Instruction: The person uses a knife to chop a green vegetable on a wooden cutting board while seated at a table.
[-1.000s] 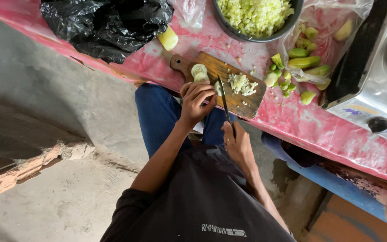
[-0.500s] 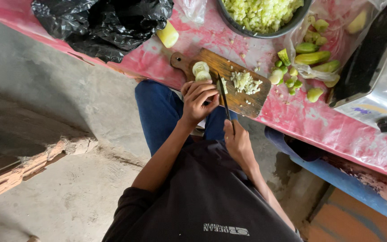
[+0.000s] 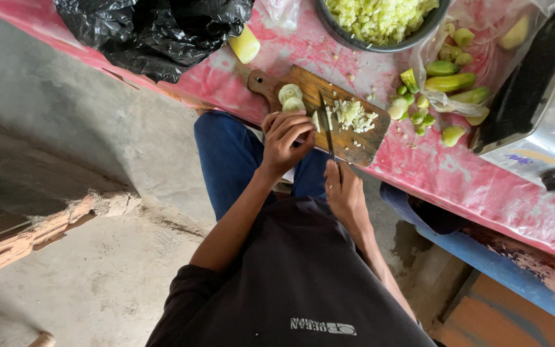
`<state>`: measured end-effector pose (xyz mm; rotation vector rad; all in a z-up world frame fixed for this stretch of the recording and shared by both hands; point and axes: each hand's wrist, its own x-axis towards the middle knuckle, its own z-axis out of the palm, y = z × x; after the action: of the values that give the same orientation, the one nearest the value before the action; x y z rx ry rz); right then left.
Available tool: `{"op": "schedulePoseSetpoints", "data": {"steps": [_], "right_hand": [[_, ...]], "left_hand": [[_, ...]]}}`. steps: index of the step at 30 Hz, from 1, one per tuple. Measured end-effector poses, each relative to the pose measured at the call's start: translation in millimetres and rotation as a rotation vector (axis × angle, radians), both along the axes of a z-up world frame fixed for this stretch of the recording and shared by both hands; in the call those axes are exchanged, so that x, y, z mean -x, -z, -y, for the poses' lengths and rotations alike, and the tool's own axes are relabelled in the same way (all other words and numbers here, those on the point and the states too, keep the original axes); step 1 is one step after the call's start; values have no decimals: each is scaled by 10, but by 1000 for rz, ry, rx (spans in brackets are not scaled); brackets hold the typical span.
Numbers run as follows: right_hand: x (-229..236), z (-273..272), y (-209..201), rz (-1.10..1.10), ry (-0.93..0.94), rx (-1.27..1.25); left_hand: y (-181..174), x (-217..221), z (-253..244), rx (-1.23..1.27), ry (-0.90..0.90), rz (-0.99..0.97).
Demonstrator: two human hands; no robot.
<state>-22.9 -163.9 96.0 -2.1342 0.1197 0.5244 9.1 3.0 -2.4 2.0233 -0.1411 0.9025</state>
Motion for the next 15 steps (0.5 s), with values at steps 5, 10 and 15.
{"op": "schedulePoseSetpoints", "data": {"steps": [5,10,15], "right_hand": [[25,-19,-139,-114,7,-49],[51,-7,-129,-174,22,-88],[87,11,33,-134,5,-19]], "left_hand": [[61,-12,-1,-57,-5,35],[96,-4,13,-65,-25,41],[100,-6,24,-58,-28,54]]}}
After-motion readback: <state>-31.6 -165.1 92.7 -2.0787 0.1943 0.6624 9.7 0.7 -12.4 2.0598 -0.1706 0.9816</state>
